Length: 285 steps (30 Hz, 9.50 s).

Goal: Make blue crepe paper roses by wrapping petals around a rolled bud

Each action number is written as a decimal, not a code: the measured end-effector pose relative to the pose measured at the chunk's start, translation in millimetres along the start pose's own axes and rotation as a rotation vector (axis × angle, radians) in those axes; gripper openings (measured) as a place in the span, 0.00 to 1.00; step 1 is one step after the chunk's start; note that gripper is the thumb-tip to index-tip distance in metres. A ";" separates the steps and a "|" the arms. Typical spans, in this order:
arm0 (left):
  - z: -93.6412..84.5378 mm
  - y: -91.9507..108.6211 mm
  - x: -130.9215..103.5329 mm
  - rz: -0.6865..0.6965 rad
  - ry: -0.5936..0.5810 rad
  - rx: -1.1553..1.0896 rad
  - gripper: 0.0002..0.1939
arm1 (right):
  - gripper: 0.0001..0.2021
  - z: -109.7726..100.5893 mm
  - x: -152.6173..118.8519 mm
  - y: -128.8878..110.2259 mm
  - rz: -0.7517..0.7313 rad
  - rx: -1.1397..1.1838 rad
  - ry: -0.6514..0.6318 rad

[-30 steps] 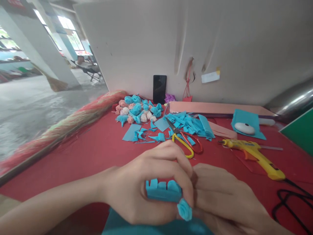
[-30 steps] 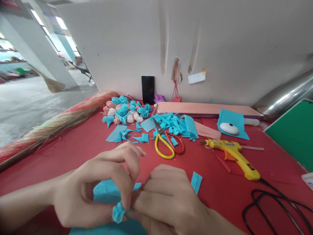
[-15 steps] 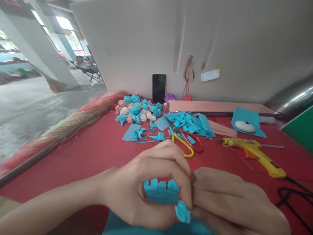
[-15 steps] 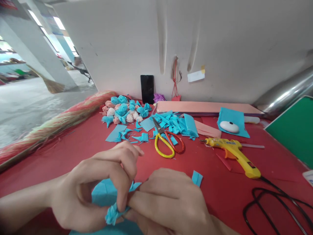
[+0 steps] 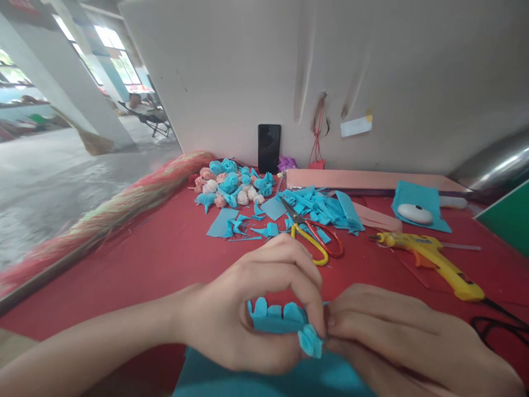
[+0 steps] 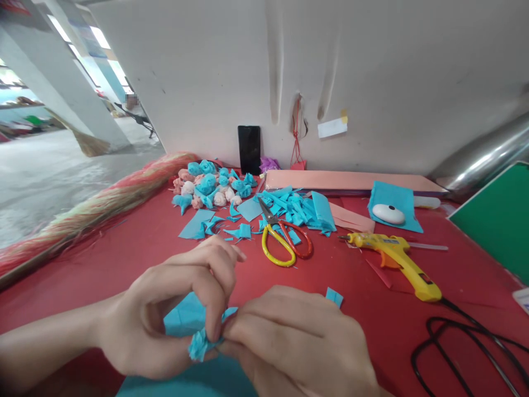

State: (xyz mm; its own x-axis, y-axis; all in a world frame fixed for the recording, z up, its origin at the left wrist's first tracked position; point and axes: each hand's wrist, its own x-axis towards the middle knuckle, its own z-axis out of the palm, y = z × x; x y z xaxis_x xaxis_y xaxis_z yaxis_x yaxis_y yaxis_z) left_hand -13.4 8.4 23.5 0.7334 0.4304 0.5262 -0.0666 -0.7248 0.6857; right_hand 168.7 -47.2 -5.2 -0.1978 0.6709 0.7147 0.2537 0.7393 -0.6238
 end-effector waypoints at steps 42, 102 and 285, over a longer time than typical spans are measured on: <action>33.6 -82.1 -19.2 -0.445 -0.165 0.321 0.07 | 0.06 -1.8 21.3 25.2 0.499 0.163 0.062; -9.4 -18.4 4.8 -0.189 0.239 0.191 0.05 | 0.15 -6.0 20.4 21.4 0.162 0.202 0.022; 7.3 -10.8 -5.6 -0.444 0.156 -0.683 0.07 | 0.06 2.3 13.0 1.9 0.534 0.233 0.066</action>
State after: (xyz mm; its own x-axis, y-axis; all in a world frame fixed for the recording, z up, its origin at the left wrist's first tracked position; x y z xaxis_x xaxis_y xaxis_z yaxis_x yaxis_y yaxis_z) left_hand -11.9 9.8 9.5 0.6896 0.7056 0.1634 -0.2258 -0.0048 0.9742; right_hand 164.5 -37.0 2.2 -0.0388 0.9545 0.2958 0.0856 0.2981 -0.9507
